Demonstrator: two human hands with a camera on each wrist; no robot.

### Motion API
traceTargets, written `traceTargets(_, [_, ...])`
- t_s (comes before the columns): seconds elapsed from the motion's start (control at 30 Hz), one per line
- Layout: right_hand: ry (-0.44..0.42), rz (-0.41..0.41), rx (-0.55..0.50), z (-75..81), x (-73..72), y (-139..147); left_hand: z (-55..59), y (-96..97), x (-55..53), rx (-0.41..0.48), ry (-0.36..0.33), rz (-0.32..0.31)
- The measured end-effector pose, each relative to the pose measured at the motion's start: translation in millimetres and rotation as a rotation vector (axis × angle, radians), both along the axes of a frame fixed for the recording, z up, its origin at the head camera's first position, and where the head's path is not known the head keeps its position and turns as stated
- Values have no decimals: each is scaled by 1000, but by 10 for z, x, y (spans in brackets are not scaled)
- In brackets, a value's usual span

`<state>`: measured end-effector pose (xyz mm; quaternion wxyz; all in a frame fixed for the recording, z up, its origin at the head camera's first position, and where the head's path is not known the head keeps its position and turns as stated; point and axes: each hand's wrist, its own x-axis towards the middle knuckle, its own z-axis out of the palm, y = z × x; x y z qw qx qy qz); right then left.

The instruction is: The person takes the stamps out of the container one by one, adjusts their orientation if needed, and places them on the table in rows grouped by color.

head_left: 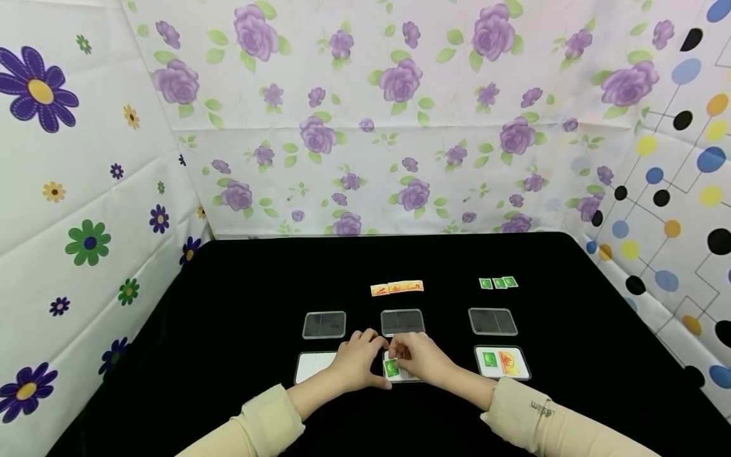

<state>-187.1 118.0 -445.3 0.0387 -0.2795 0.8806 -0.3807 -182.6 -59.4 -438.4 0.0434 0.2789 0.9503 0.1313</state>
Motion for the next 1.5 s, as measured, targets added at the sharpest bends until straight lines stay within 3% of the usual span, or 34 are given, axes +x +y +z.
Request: traceTargets(1.5, [-59, -10, -40, 129, -42, 237, -10, -6, 5, -3, 5, -1])
